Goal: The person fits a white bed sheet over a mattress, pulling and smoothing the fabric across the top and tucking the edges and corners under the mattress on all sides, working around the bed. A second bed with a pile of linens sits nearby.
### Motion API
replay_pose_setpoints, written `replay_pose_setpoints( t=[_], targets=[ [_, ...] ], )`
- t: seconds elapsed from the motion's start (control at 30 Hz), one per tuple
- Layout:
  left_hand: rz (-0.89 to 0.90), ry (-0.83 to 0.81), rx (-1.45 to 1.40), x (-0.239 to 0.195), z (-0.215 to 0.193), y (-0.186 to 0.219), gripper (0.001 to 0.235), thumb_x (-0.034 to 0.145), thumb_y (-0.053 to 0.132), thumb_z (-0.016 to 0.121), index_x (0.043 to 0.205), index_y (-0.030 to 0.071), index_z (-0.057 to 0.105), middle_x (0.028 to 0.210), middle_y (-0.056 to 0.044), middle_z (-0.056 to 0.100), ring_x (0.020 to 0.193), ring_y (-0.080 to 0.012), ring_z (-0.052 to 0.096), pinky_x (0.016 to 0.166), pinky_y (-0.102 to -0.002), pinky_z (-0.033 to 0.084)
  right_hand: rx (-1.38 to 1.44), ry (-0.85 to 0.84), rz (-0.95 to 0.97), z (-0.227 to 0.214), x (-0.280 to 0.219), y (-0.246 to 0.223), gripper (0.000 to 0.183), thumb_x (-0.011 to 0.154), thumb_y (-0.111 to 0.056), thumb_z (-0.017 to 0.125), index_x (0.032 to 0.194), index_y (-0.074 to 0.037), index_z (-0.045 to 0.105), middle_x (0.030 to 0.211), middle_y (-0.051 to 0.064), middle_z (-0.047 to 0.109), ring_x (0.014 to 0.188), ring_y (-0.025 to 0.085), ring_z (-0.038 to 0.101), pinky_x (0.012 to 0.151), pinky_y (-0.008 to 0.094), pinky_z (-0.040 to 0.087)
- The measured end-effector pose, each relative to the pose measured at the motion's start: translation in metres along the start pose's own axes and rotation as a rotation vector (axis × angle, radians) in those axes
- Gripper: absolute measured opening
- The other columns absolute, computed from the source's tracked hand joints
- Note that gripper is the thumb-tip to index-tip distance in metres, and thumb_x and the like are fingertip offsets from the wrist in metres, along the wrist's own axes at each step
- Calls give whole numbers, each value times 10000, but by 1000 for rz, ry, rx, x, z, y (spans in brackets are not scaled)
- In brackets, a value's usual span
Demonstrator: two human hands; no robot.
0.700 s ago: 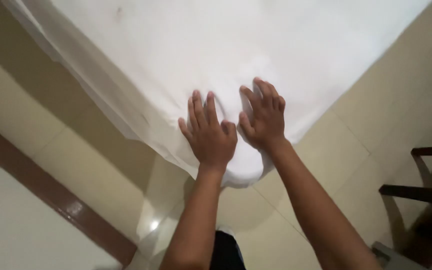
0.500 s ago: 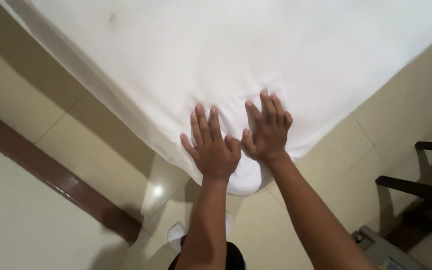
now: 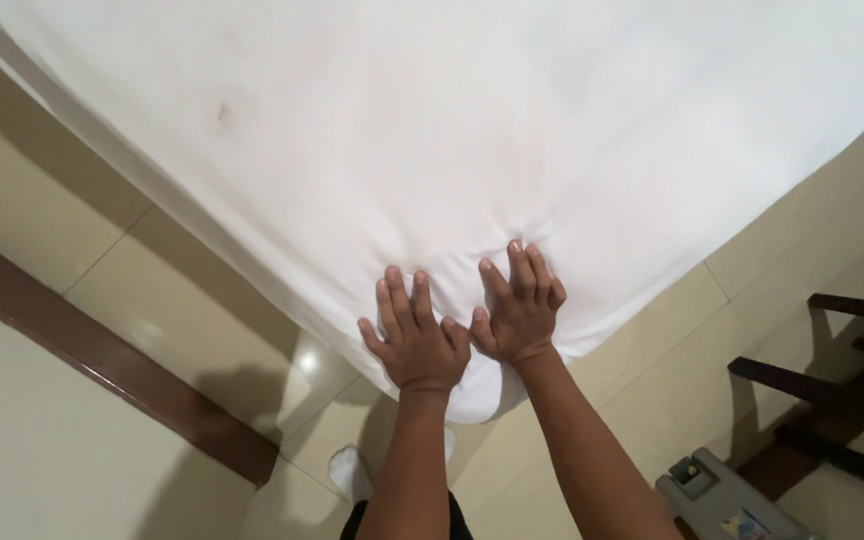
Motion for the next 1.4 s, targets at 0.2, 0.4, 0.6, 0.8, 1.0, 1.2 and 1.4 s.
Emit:
replay_pose_setpoints(
  t=[0.2, 0.4, 0.6, 0.8, 1.0, 1.2, 1.4],
  targets=[
    [12, 33, 20, -1, 0, -1, 684, 947, 311, 444, 1593, 96, 381, 1668, -185, 367, 1550, -327, 352, 1236, -587, 27, -10, 13, 4, 1, 0, 0, 566, 978, -447, 434, 1449, -179, 600, 1566, 176, 485, 1466, 325, 410, 1172, 432, 219],
    [10, 40, -13, 0, -1, 0, 684, 941, 309, 457, 1592, 109, 387, 1671, -182, 365, 1551, -319, 345, 1244, -576, 32, -37, 1, -2, 2, -2, -1, 579, 987, -448, 410, 1465, -170, 582, 1574, 179, 475, 1483, 329, 397, 1188, 452, 195],
    [15, 60, -25, 2, -3, -1, 678, 945, 318, 454, 1588, 110, 394, 1662, -183, 378, 1537, -321, 366, 1235, -581, 48, -19, -7, 3, 1, -1, -2, 586, 984, -453, 408, 1467, -165, 574, 1575, 183, 470, 1482, 334, 395, 1192, 443, 183],
    [-16, 61, 17, -1, 3, 1, 674, 910, 330, 451, 1561, 157, 433, 1636, -159, 408, 1509, -310, 390, 1229, -587, 68, -12, -40, -16, 4, -5, 2, 602, 987, -453, 407, 1485, -143, 542, 1582, 195, 447, 1486, 363, 377, 1193, 466, 175],
    [-42, 47, -13, -1, 4, 0, 676, 906, 346, 467, 1565, 192, 439, 1651, -129, 398, 1517, -277, 389, 1221, -590, 100, 7, -35, -30, 5, -2, -1, 619, 1001, -450, 386, 1501, -110, 517, 1601, 203, 422, 1494, 364, 355, 1188, 476, 177],
    [-55, 85, -7, 2, -1, 3, 690, 901, 350, 472, 1574, 203, 445, 1650, -102, 403, 1509, -248, 394, 1212, -577, 133, 19, -45, -54, 4, -3, 1, 603, 1019, -425, 363, 1508, -96, 493, 1622, 207, 381, 1506, 385, 318, 1205, 487, 180],
    [-53, 113, -18, 3, -3, 5, 675, 892, 346, 483, 1551, 200, 470, 1641, -96, 419, 1507, -241, 398, 1210, -582, 149, 18, -48, -50, 7, -5, 5, 607, 1010, -416, 367, 1516, -99, 480, 1626, 196, 366, 1508, 379, 308, 1200, 492, 177]
  ],
)
Point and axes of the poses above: each hand's wrist, its own x-axis towards the middle knuckle, its own z-axis out of the palm, y = z × x, the point moved 2 cm from there along x, towards the middle knuckle
